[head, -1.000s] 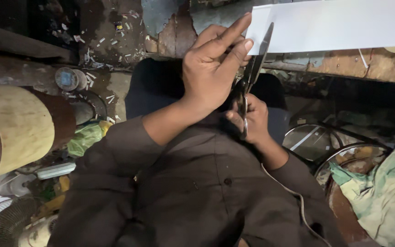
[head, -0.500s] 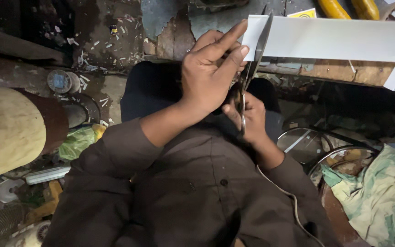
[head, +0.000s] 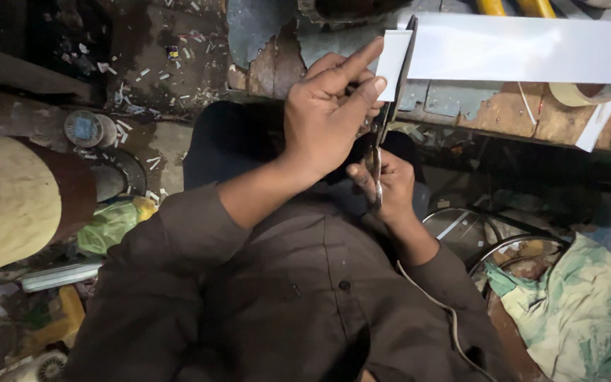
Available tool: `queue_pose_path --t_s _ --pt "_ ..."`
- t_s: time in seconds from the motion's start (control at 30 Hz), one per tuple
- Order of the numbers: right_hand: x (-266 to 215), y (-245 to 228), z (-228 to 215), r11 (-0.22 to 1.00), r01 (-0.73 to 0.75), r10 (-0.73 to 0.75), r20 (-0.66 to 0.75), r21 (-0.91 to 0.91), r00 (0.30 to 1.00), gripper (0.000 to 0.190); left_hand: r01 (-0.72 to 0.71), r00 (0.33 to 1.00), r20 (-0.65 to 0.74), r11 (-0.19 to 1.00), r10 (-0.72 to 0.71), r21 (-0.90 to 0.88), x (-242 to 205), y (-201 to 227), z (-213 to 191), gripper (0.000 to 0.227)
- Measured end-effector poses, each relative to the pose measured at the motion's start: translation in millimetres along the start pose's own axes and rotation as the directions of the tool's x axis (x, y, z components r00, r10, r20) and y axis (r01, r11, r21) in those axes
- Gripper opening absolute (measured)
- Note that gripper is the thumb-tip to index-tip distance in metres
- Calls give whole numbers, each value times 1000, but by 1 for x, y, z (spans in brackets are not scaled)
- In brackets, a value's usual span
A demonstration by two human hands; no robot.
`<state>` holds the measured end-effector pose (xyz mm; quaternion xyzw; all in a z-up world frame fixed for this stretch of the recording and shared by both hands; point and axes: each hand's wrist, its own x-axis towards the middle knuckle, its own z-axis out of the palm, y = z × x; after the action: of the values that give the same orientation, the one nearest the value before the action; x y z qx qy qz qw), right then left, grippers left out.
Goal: The person cuts small rectangular pieces of white insulation paper using scissors and inserts them into the slots of a blue aluminum motor stator. The person repeatedly cuts paper and places it into the stator slots throughout the clip.
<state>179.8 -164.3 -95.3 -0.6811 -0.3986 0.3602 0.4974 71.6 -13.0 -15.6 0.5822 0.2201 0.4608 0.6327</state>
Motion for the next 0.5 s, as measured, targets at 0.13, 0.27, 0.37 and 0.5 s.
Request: queue_pose_path --t_s 0.13,0.27,0.37,0.5 --pt "6 -22 -6 985 84 -73 -79 149 994 28 217 974 78 974 -212 -64 -3 10 -5 39" --pt "8 -54 -18 860 226 -152 -194 457 969 21 487 858 152 871 -491 67 -18 21 -6 20" --pt "15 -72 -28 927 195 -114 -254 321 960 16 79 986 125 965 -113 250 -7 42 -11 14" --pt "18 -77 -32 920 194 -78 -326 340 942 15 -718 539 367 185 759 671 46 71 -42 17"
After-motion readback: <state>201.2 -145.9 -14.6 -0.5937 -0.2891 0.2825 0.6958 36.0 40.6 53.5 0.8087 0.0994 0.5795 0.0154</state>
